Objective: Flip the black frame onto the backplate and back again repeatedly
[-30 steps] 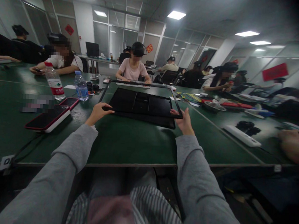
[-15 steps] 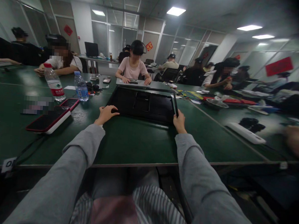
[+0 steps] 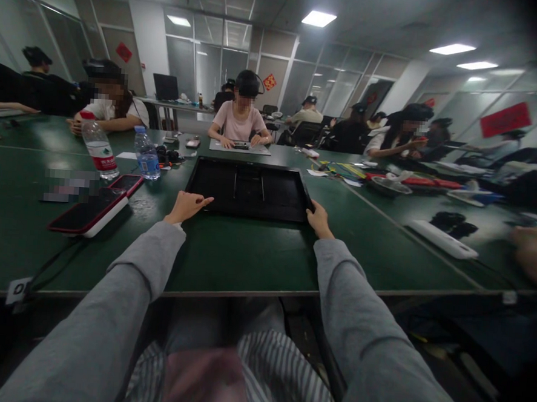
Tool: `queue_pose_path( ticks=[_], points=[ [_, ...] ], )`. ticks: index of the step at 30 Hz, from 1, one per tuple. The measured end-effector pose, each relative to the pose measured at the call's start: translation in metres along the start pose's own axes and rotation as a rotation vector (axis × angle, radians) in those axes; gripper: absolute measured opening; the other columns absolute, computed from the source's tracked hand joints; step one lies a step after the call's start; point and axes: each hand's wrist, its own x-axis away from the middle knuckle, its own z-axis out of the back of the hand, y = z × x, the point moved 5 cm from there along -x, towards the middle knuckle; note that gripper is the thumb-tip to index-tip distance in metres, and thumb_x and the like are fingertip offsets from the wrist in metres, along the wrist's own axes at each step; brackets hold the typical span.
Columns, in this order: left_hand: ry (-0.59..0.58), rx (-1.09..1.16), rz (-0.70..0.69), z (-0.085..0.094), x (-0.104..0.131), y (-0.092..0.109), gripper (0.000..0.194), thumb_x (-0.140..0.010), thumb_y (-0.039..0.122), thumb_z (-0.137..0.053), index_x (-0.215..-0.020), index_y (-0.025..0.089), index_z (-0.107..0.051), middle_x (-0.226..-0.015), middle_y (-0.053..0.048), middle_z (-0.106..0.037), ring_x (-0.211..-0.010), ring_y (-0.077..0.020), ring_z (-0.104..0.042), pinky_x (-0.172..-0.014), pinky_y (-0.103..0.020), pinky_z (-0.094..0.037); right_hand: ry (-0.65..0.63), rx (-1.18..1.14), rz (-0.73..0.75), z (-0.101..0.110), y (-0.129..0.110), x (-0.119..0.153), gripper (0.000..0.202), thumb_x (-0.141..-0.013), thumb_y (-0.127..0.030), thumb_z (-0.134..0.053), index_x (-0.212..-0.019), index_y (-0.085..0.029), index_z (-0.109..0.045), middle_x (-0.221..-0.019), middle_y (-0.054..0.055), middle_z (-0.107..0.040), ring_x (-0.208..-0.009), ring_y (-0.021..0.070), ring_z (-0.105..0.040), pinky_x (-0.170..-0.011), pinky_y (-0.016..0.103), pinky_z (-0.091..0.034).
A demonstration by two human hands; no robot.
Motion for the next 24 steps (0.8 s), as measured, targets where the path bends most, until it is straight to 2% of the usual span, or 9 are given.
queue_pose_path(
  ticks=[2, 5, 7, 9, 12, 19, 24],
  points=[
    [0.075, 0.016, 0.028, 0.006, 0.003, -0.006, 0.051, -0.103, 0.065, -0.055, -0.079, 0.026, -0.077, -0.089, -0.009, -0.077, -0.101, -0.0324, -0.070, -0.105, -0.047, -0.042, -0.019, -0.002, 0.004, -0.004, 0.000, -0.002, 0.060, -0.077, -0.020, -0.067, -0.137, -0.017, -0.073, -0.141, 0.015, -0.074, -0.141, 0.0333, -0.064, -0.129, 0.058, -0.041],
    [0.318, 0.047, 0.161, 0.019, 0.006, -0.022, 0.036, -0.099, 0.055, -0.064, -0.107, 0.024, -0.081, -0.125, -0.016, -0.075, -0.127, -0.0385, -0.062, -0.110, -0.050, -0.043, -0.028, -0.020, -0.001, -0.007, 0.003, -0.006, 0.056, -0.077, -0.021, -0.067, -0.133, -0.016, -0.075, -0.139, 0.016, -0.075, -0.136, 0.0322, -0.067, -0.126, 0.056, -0.044],
    [0.389, 0.092, 0.279, 0.020, 0.006, -0.035, 0.041, -0.096, 0.048, -0.069, -0.124, 0.020, -0.078, -0.139, -0.021, -0.069, -0.136, -0.0403, -0.059, -0.111, -0.050, -0.045, -0.022, -0.038, 0.000, -0.007, 0.004, -0.008, 0.053, -0.078, -0.021, -0.066, -0.130, -0.016, -0.076, -0.136, 0.015, -0.076, -0.133, 0.0317, -0.069, -0.124, 0.055, -0.047],
    [0.316, 0.162, 0.354, 0.013, 0.003, -0.047, 0.044, -0.095, 0.044, -0.070, -0.129, 0.016, -0.076, -0.139, -0.022, -0.071, -0.132, -0.0389, -0.064, -0.109, -0.047, -0.047, -0.012, -0.052, 0.002, -0.007, 0.004, -0.009, 0.051, -0.079, -0.022, -0.067, -0.129, -0.017, -0.076, -0.133, 0.015, -0.078, -0.130, 0.0318, -0.070, -0.123, 0.056, -0.048],
    [0.202, 0.227, 0.395, 0.006, -0.001, -0.057, 0.041, -0.097, 0.039, -0.065, -0.127, 0.015, -0.077, -0.132, -0.020, -0.076, -0.122, -0.0353, -0.071, -0.105, -0.044, -0.050, -0.025, -0.047, 0.005, -0.007, 0.004, -0.010, 0.052, -0.079, -0.022, -0.067, -0.129, -0.017, -0.076, -0.132, 0.015, -0.078, -0.129, 0.0323, -0.070, -0.122, 0.056, -0.049],
    [0.251, 0.258, 0.407, 0.010, 0.002, -0.057, 0.035, -0.091, 0.043, -0.070, -0.116, 0.020, -0.080, -0.126, -0.016, -0.080, -0.121, -0.0358, -0.072, -0.104, -0.044, -0.053, -0.002, -0.047, 0.012, -0.007, 0.008, -0.012, 0.048, -0.079, -0.019, -0.065, -0.126, -0.018, -0.076, -0.129, 0.012, -0.079, -0.129, 0.0297, -0.071, -0.122, 0.056, -0.049],
    [0.290, 0.258, 0.441, 0.012, 0.002, -0.062, 0.037, -0.091, 0.046, -0.071, -0.115, 0.019, -0.078, -0.120, -0.019, -0.080, -0.122, -0.0377, -0.072, -0.106, -0.047, -0.052, -0.002, -0.038, -0.014, -0.008, 0.015, -0.016, 0.049, -0.078, -0.015, -0.065, -0.126, -0.014, -0.075, -0.133, 0.016, -0.077, -0.128, 0.0295, -0.071, -0.122, 0.052, -0.049]
  ],
)
